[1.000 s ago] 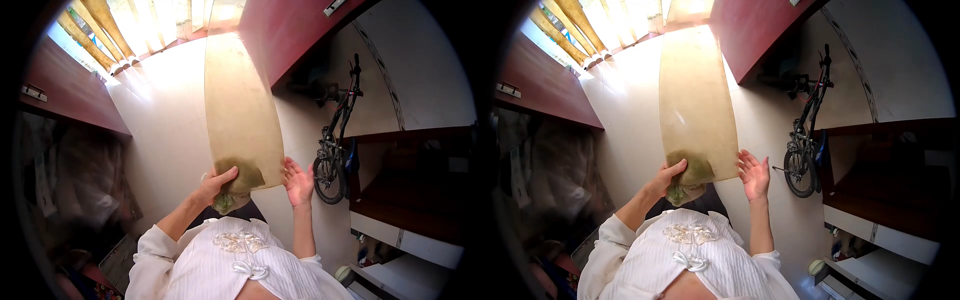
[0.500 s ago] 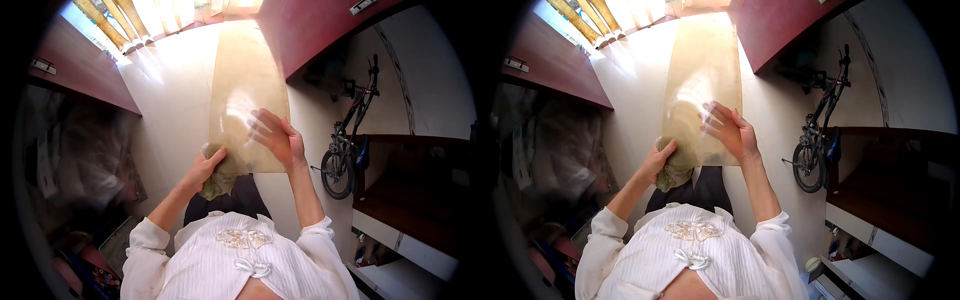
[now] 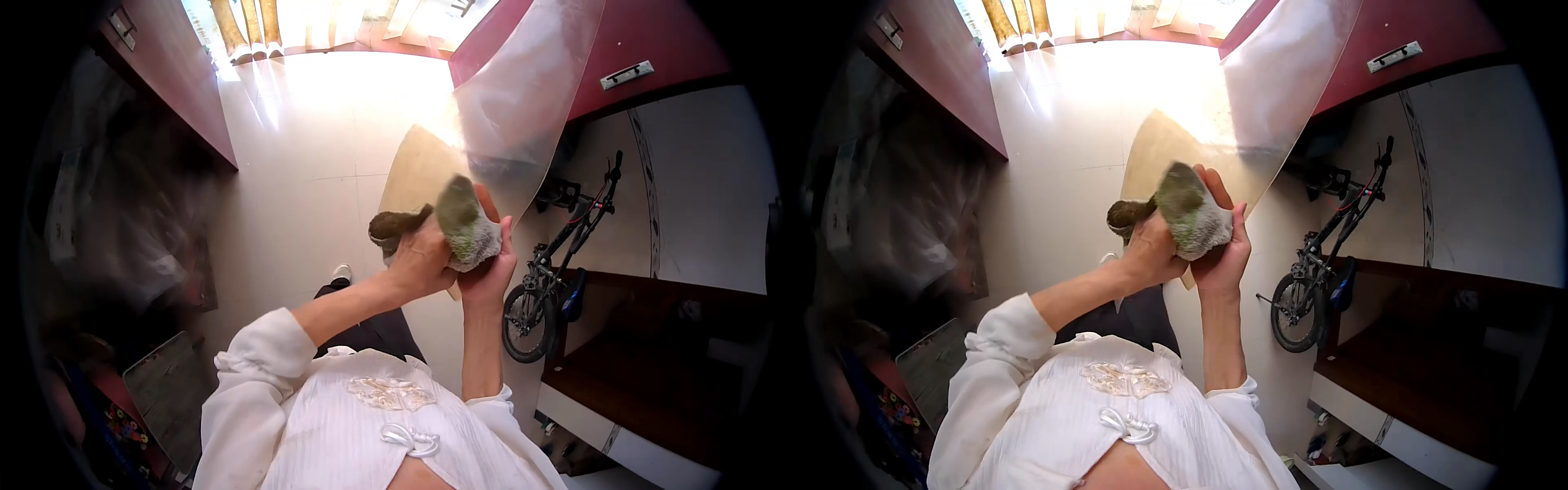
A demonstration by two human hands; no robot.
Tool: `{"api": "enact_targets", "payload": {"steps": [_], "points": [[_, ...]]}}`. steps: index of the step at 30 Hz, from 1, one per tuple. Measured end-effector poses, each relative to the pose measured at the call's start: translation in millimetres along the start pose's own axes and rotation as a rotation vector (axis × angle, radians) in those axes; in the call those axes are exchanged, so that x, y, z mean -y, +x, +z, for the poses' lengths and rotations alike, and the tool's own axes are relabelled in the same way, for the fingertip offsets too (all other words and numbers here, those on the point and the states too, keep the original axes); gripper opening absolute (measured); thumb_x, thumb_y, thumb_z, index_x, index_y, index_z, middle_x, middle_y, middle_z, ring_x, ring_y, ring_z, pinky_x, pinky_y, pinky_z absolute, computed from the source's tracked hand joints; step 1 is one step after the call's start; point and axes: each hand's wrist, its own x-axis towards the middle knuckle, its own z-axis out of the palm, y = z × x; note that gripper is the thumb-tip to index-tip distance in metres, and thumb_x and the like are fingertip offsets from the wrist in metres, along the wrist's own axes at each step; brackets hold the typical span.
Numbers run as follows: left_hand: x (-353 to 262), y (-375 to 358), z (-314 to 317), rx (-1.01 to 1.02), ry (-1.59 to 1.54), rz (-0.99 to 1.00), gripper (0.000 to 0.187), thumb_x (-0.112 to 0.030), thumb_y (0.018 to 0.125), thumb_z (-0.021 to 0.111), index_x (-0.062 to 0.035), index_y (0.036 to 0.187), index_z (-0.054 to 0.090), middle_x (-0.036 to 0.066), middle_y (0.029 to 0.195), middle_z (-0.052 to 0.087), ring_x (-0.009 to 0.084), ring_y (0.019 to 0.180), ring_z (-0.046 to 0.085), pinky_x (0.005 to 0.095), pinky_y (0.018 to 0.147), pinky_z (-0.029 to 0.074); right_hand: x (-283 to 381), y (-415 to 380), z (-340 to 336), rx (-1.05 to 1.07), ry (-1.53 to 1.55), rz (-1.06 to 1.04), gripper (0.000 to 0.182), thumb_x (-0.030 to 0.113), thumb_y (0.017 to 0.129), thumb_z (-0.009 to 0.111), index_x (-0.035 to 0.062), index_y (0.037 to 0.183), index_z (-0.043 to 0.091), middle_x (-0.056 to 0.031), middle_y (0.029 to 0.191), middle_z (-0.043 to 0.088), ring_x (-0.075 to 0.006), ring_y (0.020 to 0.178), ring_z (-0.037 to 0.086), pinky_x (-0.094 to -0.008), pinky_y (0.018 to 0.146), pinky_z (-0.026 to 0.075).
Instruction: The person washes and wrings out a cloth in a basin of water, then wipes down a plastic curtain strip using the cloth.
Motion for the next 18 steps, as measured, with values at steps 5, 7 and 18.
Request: {"api": "enact_targets", "payload": {"steps": [5,7,18], "points": [[-11.3,49.4,21.7,-0.192,-0.014,0.026,0.044,-0.006,0.055,0.065,-0.0051,0.098,0.056,0.011,0.096,0.055,0.0286,0.093,0.05,0.0369,0.074,0.036,30.0,2.5,19.5,-0.041,0.054,-0.145,0.048,0.037,0.097,0.03,0.0055,0.132,0.04,-0.0102,0.139,0.039,-0.0231,0.128,0.036,-0.0382,0.108,0.025],[-15.3,67.0,29.3,-0.326,-0.046,0.008,0.036,-0.009,0.061,0.064,-0.0053,0.097,0.058,0.011,0.097,0.057,0.0289,0.096,0.049,0.0387,0.076,0.035,33.8,7.7,7.5,-0.054,0.017,-0.203,0.048,0.037,0.097,0.032,0.0085,0.135,0.038,-0.0061,0.14,0.038,-0.0222,0.13,0.033,-0.038,0.109,0.023],[-48.1,21.9,24.9,-0.073,-0.136,0.066,0.019,-0.017,0.065,0.062,0.0015,0.069,0.062,0.021,0.064,0.059,0.0386,0.062,0.059,0.0436,0.063,0.047,23.5,-4.1,8.5,0.16,0.033,-0.146,0.052,0.04,0.097,0.028,0.0121,0.141,0.026,-0.0062,0.147,0.026,-0.0264,0.135,0.023,-0.046,0.111,0.018]]}}
